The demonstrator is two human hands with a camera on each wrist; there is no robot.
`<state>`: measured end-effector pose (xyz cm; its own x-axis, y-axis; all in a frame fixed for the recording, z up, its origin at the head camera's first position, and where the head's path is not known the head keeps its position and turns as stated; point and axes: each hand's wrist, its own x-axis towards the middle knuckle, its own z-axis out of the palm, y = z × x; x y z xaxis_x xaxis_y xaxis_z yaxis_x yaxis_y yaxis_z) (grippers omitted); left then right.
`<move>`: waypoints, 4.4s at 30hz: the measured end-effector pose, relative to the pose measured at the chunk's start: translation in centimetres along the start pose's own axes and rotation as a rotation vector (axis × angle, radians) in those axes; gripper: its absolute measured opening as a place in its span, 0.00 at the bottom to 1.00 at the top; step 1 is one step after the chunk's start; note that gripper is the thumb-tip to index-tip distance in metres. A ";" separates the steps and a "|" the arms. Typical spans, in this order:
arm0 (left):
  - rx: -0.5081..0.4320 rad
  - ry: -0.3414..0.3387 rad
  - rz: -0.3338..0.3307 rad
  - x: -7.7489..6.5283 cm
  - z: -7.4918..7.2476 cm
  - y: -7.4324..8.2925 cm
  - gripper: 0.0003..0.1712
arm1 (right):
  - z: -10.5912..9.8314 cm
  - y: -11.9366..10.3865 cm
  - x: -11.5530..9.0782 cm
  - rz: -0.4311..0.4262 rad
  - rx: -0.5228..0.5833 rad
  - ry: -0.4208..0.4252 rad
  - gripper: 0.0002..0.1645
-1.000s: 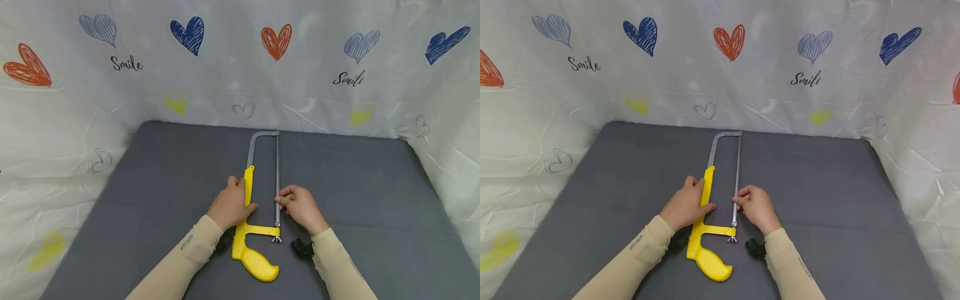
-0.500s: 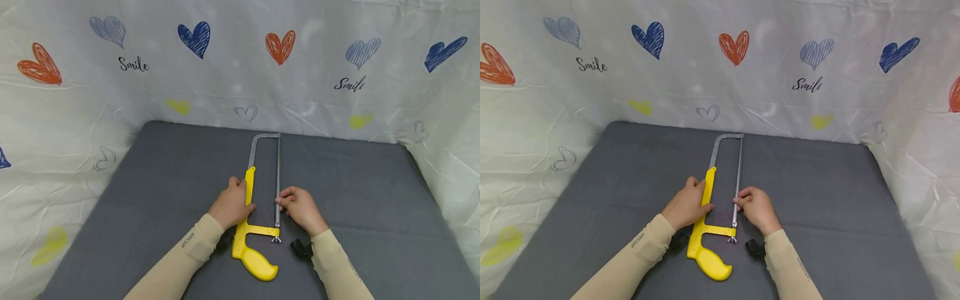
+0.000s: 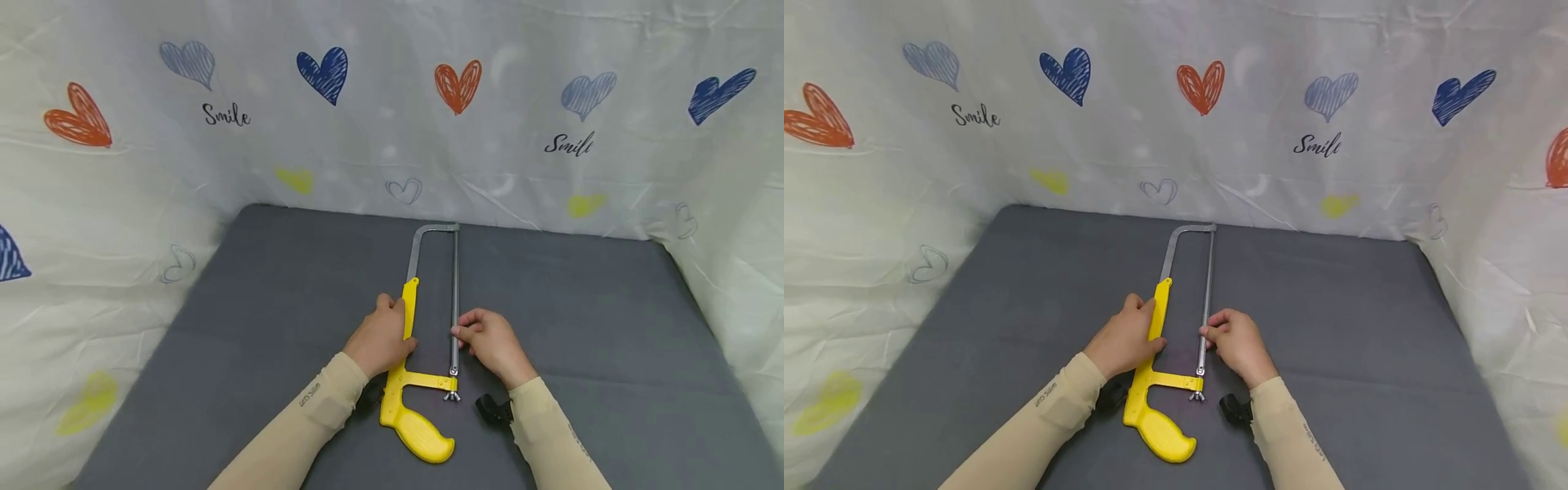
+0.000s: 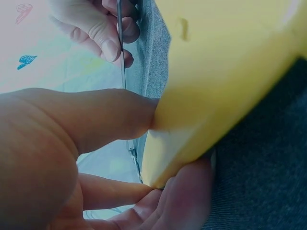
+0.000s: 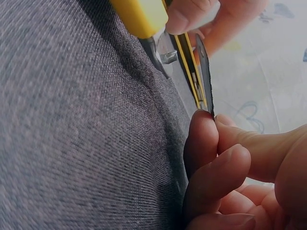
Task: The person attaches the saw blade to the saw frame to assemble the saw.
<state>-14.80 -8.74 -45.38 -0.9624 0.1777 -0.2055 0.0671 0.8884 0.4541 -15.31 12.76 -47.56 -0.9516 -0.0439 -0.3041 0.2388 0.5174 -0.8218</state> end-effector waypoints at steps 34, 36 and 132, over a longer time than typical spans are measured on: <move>0.008 -0.002 -0.013 -0.1 0.1 0.0 0.45 | 0.2 0.2 0.0 -0.006 -0.004 0.018 0.10; 0.007 0.000 -0.014 -0.1 0.0 0.1 0.45 | 0.2 0.1 0.0 -0.003 -0.007 0.014 0.10; 0.020 -0.025 -0.028 -0.4 -0.3 0.6 0.49 | -0.5 -0.1 -0.7 0.016 -0.138 -0.009 0.12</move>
<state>-14.47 -8.41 -44.81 -0.9570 0.1628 -0.2402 0.0452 0.9014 0.4306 -14.80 13.16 -46.99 -0.9458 -0.0420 -0.3221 0.2249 0.6308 -0.7427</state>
